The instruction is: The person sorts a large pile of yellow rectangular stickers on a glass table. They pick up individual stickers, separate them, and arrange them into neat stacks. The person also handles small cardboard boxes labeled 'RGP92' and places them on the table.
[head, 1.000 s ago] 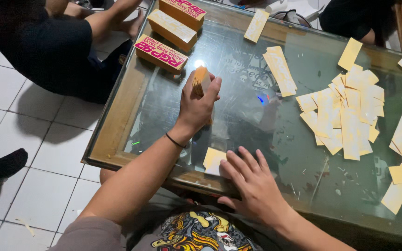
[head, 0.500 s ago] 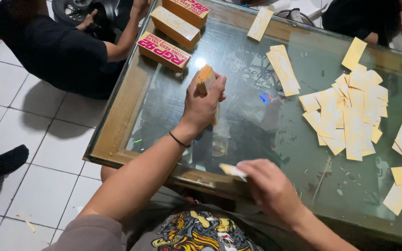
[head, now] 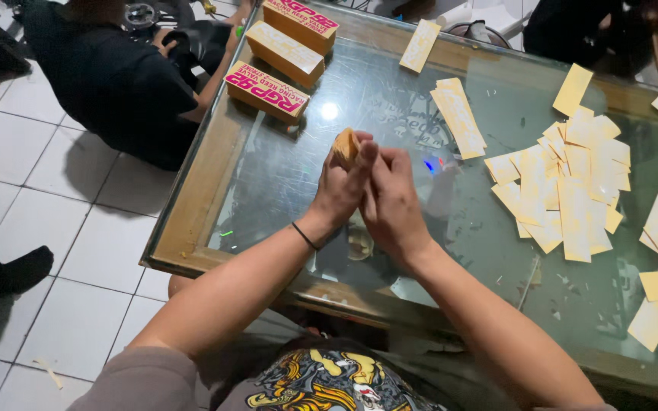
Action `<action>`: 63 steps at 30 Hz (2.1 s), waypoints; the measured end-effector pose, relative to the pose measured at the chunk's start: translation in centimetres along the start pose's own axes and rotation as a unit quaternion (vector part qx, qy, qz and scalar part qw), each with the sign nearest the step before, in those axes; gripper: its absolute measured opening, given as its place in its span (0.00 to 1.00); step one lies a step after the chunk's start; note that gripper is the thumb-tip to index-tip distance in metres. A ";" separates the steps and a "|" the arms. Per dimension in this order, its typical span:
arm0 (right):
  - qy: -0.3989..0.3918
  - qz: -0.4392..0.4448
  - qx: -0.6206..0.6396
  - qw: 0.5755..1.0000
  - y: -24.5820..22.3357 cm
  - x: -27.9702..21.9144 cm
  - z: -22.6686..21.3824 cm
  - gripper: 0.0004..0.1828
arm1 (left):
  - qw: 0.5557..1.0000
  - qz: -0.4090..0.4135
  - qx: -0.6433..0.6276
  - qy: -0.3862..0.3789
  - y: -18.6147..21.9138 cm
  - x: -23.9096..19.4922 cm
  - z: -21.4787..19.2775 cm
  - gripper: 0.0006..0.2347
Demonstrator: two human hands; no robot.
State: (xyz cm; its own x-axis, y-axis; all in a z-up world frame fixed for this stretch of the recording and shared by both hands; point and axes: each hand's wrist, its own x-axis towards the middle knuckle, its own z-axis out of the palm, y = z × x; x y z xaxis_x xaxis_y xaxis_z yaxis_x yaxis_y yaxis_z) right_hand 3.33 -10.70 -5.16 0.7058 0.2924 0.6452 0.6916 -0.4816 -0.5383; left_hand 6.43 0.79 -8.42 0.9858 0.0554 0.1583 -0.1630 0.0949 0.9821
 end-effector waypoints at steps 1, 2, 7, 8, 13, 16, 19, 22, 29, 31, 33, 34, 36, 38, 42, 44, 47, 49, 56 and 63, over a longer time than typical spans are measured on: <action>0.000 -0.002 0.002 1.000 -0.3 0.3 -0.5 0.21 | 1.000 0.001 0.001 0.002 0.7 0.1 -0.3 0.30; -0.023 -0.017 0.018 0.999 -0.6 0.3 -1.2 0.22 | 1.000 -0.010 -0.006 0.002 1.2 0.1 -0.4 0.27; -0.074 -0.053 0.026 0.996 -0.6 0.0 -5.1 0.26 | 0.993 0.114 0.037 0.012 2.4 0.4 -0.4 0.16; -0.066 -0.062 0.011 0.996 -0.5 0.0 -5.8 0.23 | 0.990 0.138 0.033 -0.001 2.4 0.1 -0.2 0.16; -0.017 -0.097 -0.022 0.995 -0.7 0.9 -8.8 0.23 | 0.979 0.194 0.039 -0.047 1.2 -0.3 0.5 0.17; -0.003 -0.135 -0.049 0.990 -0.6 0.7 -9.2 0.40 | 0.977 0.184 0.069 -0.076 0.6 -0.8 0.8 0.18; -0.193 -0.106 -0.204 0.954 -1.2 0.5 -9.9 0.44 | 0.968 0.177 0.122 -0.132 1.7 -1.2 0.7 0.20; -0.127 -0.110 -0.141 0.976 -2.1 1.0 -10.2 0.37 | 0.975 0.136 0.126 -0.126 2.5 -1.3 0.9 0.10; -0.137 -0.060 -0.185 0.971 0.7 -0.5 -6.7 0.48 | 0.997 0.059 0.044 -0.017 3.3 -0.4 1.8 0.13; -0.092 -0.039 -0.191 0.977 1.4 -2.0 -4.4 0.46 | 0.996 -0.004 -0.082 0.033 3.1 -0.7 1.6 0.11; -0.059 -0.069 -0.304 0.949 2.8 -2.9 -2.3 0.35 | 0.986 -0.088 -0.132 0.054 1.5 0.3 1.2 0.18; -0.057 -0.069 -0.305 0.948 2.7 -2.6 -2.2 0.35 | 0.986 -0.086 -0.132 0.052 1.5 0.5 1.4 0.18; -0.025 -0.091 -0.355 0.930 2.5 -2.5 -1.8 0.27 | 0.980 -0.118 -0.151 0.054 1.3 0.4 1.6 0.20; -0.017 -0.094 -0.365 0.926 2.5 -2.4 -1.9 0.26 | 0.978 -0.131 -0.155 0.039 2.3 -0.3 1.8 0.20; -0.023 -0.095 -0.359 0.928 4.5 -1.7 -3.0 0.22 | 0.970 -0.105 -0.217 -0.020 0.5 0.4 2.4 0.17; -0.041 -0.101 -0.334 0.936 6.3 -1.0 -5.4 0.20 | 0.991 -0.037 -0.128 -0.026 1.1 0.4 0.6 0.28; -0.128 -0.096 -0.353 0.922 7.9 -0.5 -8.4 0.14 | 0.989 0.111 0.078 -0.051 1.4 1.5 -1.4 0.40; -0.198 -0.084 -0.391 0.895 8.1 -1.2 -8.9 0.11 | 0.961 0.182 0.195 -0.069 -0.1 1.4 -2.1 0.41; -0.177 -0.008 -0.334 0.926 5.0 -1.4 -8.7 0.40 | 0.877 0.254 0.361 -0.191 -3.7 2.5 -1.4 0.20; -0.161 -0.038 -0.330 0.929 3.8 -2.5 -6.9 0.54 | 0.890 0.204 0.362 -0.188 -4.1 2.6 -1.2 0.20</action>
State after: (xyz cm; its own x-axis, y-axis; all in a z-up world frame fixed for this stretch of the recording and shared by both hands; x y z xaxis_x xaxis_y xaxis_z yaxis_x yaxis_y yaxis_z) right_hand 3.17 -19.00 -5.05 0.7419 0.5265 0.4152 0.5708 -0.8208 0.0210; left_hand 9.56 1.76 -12.17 0.8159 -0.4117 0.4059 -0.5767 -0.5292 0.6224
